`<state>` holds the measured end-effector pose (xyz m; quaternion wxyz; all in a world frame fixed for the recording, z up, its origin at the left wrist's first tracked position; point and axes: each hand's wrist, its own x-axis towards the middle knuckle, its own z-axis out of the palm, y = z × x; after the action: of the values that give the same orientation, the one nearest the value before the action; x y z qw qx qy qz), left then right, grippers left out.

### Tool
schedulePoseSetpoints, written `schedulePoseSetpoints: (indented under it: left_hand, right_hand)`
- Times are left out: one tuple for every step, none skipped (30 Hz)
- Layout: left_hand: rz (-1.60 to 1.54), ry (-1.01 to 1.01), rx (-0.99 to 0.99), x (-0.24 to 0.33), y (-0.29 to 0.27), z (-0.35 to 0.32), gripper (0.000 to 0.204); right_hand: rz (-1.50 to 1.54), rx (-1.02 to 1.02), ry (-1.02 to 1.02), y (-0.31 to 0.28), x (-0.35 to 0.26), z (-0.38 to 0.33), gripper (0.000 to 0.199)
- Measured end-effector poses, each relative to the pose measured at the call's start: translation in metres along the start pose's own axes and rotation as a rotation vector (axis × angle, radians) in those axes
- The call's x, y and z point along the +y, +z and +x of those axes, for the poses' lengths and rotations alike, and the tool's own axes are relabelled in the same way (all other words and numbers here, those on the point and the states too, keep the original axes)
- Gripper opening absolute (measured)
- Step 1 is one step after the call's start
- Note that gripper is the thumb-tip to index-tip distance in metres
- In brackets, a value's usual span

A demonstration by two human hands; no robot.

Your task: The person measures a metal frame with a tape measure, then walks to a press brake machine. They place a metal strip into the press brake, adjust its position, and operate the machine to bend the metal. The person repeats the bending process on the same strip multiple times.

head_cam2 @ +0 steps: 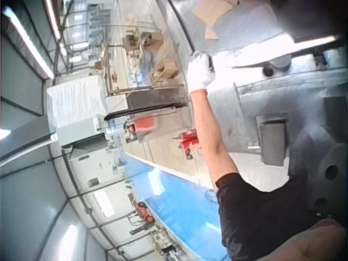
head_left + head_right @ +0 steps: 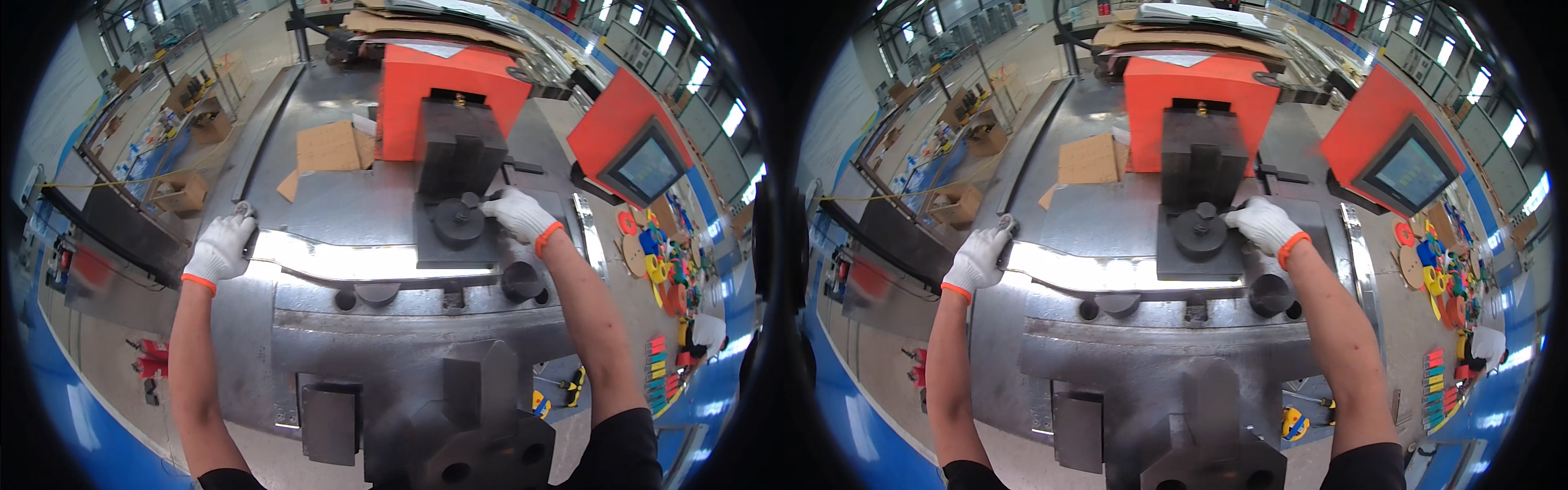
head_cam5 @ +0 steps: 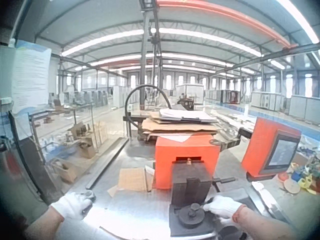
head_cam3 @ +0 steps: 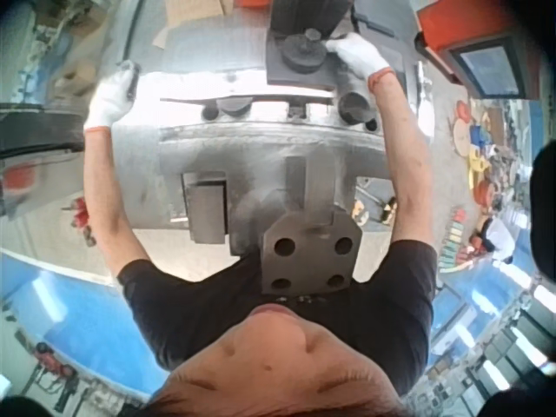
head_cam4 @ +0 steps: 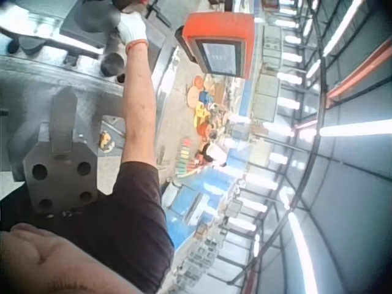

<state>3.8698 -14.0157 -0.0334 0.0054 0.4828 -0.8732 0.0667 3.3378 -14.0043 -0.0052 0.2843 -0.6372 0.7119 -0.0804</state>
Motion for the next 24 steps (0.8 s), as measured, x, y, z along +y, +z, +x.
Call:
schedulePoseSetpoints:
  left_hand:
    - [0.017, -0.068, -0.036, -0.017, 0.007, -0.016, 0.032]
    - [0.047, -0.076, -0.043, -0.02, 0.009, -0.019, 0.031]
    - [0.079, -0.095, -0.05, -0.022, 0.009, -0.021, 0.031]
    - [0.111, -0.113, -0.06, -0.024, 0.009, -0.024, 0.03]
    - [0.126, -0.14, -0.162, -0.022, 0.003, -0.021, 0.034]
    - [0.108, -0.13, -0.131, -0.027, 0.002, -0.024, 0.033]
    - [0.117, -0.158, -0.137, -0.034, -0.003, -0.027, 0.033]
    - [0.114, -0.174, -0.144, -0.038, -0.008, -0.027, 0.032]
    - [0.158, -0.172, -0.172, -0.041, -0.015, -0.028, 0.032]
    - [0.205, -0.169, -0.202, -0.043, -0.023, -0.028, 0.032]
    - [0.238, -0.15, -0.236, -0.034, -0.027, -0.022, 0.032]
    - [0.138, -0.145, -0.304, -0.017, -0.029, -0.011, 0.034]
    - [0.042, -0.143, -0.366, 0.007, -0.035, 0.004, 0.037]
    - [-0.049, -0.149, -0.421, 0.026, -0.041, 0.015, 0.039]
    - [-0.047, -0.003, -0.351, 0.04, -0.036, 0.02, 0.044]
    - [-0.042, 0.142, -0.272, 0.056, -0.032, 0.023, 0.048]
    - [-0.002, 0.171, -0.333, 0.083, -0.038, 0.038, 0.051]
    - [0.043, 0.194, -0.402, 0.099, -0.041, 0.043, 0.054]
    - [-0.028, 0.232, -0.335, 0.105, -0.038, 0.047, 0.054]
    - [-0.047, 0.223, -0.337, 0.102, -0.033, 0.046, 0.054]
    - [-0.067, 0.215, -0.339, 0.094, -0.03, 0.043, 0.053]
    - [-0.086, 0.207, -0.339, 0.086, -0.028, 0.037, 0.053]
    - [-0.077, 0.173, -0.339, 0.077, -0.025, 0.031, 0.049]
    - [-0.092, 0.185, -0.351, 0.068, -0.028, 0.027, 0.042]
  right_hand:
    - [0.072, 0.002, 0.041, 0.005, -0.008, -0.003, 0.024]
    - [0.157, 0.028, 0.081, 0.002, 0.0, -0.005, 0.025]
    - [0.252, 0.062, 0.15, 0.002, -0.002, -0.006, 0.03]
    - [0.348, 0.093, 0.221, 0.003, -0.001, -0.009, 0.04]
    - [0.351, 0.08, 0.2, 0.001, -0.001, -0.012, 0.056]
    - [0.406, 0.081, 0.203, 0.002, -0.001, -0.014, 0.053]
    - [0.405, 0.09, 0.179, 0.001, -0.002, -0.014, 0.053]
    - [0.399, 0.103, 0.17, 0.0, -0.005, -0.016, 0.054]
    - [0.417, 0.099, 0.179, 0.001, -0.009, -0.015, 0.053]
    - [0.439, 0.095, 0.189, 0.001, -0.013, -0.014, 0.053]
    - [0.454, 0.093, 0.218, 0.002, -0.01, -0.016, 0.053]
    - [0.422, 0.1, 0.246, 0.005, -0.008, -0.016, 0.052]
    - [0.39, 0.112, 0.266, 0.007, -0.012, -0.016, 0.052]
    - [0.36, 0.126, 0.275, 0.007, -0.017, -0.016, 0.052]
    - [0.353, 0.113, 0.273, 0.009, -0.017, -0.015, 0.052]
    - [0.346, 0.107, 0.267, 0.007, -0.016, -0.013, 0.053]
    - [0.334, 0.111, 0.273, 0.002, -0.008, -0.012, 0.053]
    - [0.364, 0.102, 0.261, 0.0, -0.002, -0.011, 0.053]
    - [0.392, 0.094, 0.25, -0.002, 0.003, -0.01, 0.053]
    - [0.418, 0.075, 0.236, -0.002, 0.001, -0.008, 0.053]
    - [0.43, 0.088, 0.226, 0.001, -0.001, -0.009, 0.053]
    - [0.441, 0.102, 0.216, 0.007, -0.004, -0.01, 0.053]
    - [0.448, 0.127, 0.211, 0.007, -0.007, -0.011, 0.053]
    - [0.424, 0.113, 0.23, 0.005, -0.004, -0.013, 0.052]
